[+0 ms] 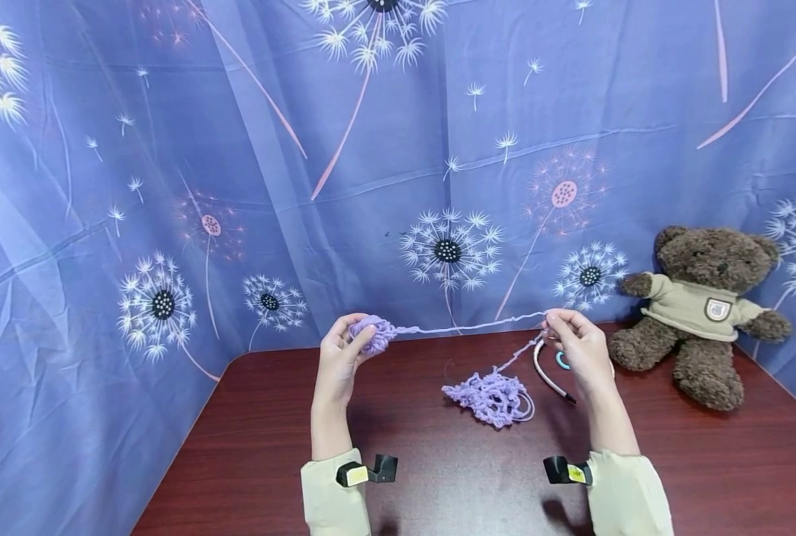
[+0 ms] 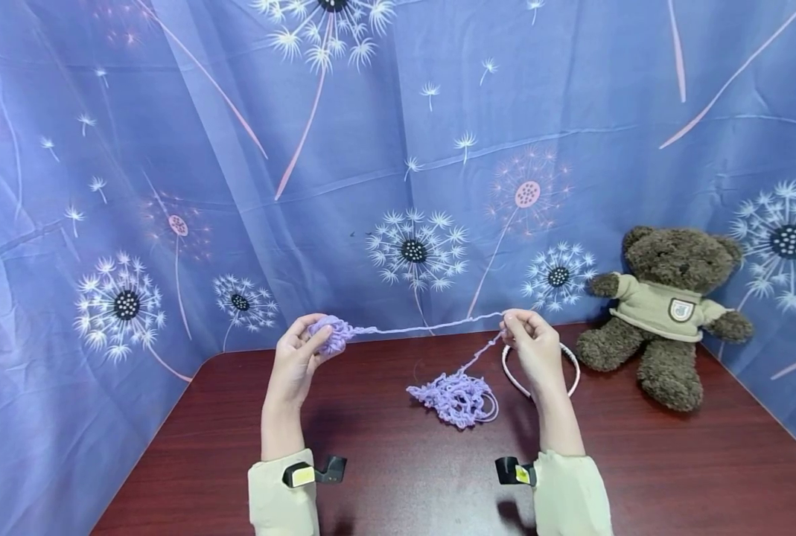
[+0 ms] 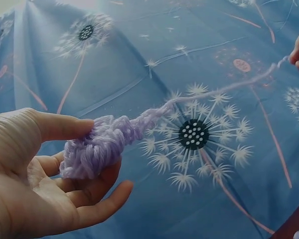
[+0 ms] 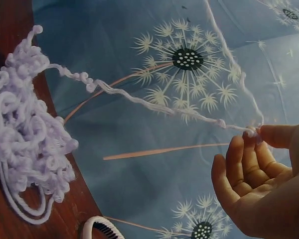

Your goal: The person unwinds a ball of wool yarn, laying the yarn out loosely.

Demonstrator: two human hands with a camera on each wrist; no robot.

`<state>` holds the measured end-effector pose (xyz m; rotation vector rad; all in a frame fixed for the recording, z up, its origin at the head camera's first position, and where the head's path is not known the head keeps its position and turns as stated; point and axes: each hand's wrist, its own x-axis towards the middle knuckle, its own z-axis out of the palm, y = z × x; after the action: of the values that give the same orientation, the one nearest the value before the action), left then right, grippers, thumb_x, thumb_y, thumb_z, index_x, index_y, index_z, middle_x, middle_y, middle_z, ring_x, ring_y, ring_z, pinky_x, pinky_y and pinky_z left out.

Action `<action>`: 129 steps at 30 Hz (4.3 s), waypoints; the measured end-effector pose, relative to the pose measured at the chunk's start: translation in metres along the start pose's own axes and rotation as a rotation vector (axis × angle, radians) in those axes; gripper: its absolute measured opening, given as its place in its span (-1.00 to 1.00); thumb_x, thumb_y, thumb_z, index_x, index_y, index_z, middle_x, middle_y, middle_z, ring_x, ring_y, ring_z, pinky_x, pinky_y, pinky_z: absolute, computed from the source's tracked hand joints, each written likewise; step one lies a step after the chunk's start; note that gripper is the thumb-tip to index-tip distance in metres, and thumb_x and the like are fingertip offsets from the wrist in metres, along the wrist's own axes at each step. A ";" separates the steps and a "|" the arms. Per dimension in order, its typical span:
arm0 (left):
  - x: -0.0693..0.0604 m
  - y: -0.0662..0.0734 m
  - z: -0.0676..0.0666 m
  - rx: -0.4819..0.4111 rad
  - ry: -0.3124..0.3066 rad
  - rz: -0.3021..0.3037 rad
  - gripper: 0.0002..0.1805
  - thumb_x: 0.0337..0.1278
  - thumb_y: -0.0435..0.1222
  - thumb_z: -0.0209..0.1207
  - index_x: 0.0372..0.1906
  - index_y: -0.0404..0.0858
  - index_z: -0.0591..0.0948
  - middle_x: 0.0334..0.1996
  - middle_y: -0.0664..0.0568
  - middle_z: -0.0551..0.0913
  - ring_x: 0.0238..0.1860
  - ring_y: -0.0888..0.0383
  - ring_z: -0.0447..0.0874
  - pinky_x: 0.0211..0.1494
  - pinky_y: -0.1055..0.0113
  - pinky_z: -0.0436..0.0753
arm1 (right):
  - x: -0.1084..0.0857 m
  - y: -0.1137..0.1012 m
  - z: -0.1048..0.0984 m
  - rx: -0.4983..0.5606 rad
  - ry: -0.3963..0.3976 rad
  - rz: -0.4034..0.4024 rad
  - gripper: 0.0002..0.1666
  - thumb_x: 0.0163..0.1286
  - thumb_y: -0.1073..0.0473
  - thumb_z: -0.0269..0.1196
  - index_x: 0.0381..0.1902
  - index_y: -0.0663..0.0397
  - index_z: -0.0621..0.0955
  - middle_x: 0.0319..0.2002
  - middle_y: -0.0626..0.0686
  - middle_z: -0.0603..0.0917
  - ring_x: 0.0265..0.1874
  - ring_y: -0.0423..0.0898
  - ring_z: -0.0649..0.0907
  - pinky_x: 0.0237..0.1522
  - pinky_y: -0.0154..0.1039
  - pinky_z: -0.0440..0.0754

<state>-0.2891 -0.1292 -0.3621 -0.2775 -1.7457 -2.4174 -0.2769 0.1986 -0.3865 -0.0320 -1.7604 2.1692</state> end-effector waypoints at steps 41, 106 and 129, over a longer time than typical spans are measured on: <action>0.000 -0.008 0.022 0.032 -0.085 -0.030 -0.78 0.23 -0.56 0.08 -0.04 -0.38 0.47 -0.24 0.10 0.61 -0.29 0.24 0.66 -0.31 0.30 0.77 | -0.035 0.017 0.088 -0.382 -0.388 -0.005 -0.71 0.42 0.20 0.18 -0.11 0.39 0.63 -0.49 -0.03 0.61 -0.47 -0.30 0.58 -0.34 -0.42 0.55; -0.001 -0.002 0.007 0.140 -0.102 -0.103 -0.79 0.16 -0.57 0.12 -0.10 -0.39 0.54 -0.37 0.14 0.62 -0.36 0.29 0.63 -0.28 0.42 0.71 | -0.014 -0.009 0.030 -0.123 -0.003 -0.028 -0.77 0.44 0.15 0.17 -0.39 -0.26 0.67 -0.60 -0.28 0.61 -0.55 -0.38 0.61 -0.31 -0.53 0.63; 0.001 0.001 -0.005 0.000 0.001 -0.059 -0.73 0.17 -0.64 0.04 -0.19 -0.24 0.52 -0.33 0.11 0.62 -0.38 0.25 0.68 -0.27 0.30 0.77 | -0.005 -0.010 0.009 0.032 0.102 0.017 -0.76 0.43 0.20 0.19 -0.41 -0.23 0.69 -0.61 -0.24 0.64 -0.57 -0.38 0.63 -0.42 -0.55 0.60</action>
<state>-0.2902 -0.1338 -0.3628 -0.2280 -1.7772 -2.4574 -0.2717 0.1906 -0.3756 -0.1478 -1.6746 2.1672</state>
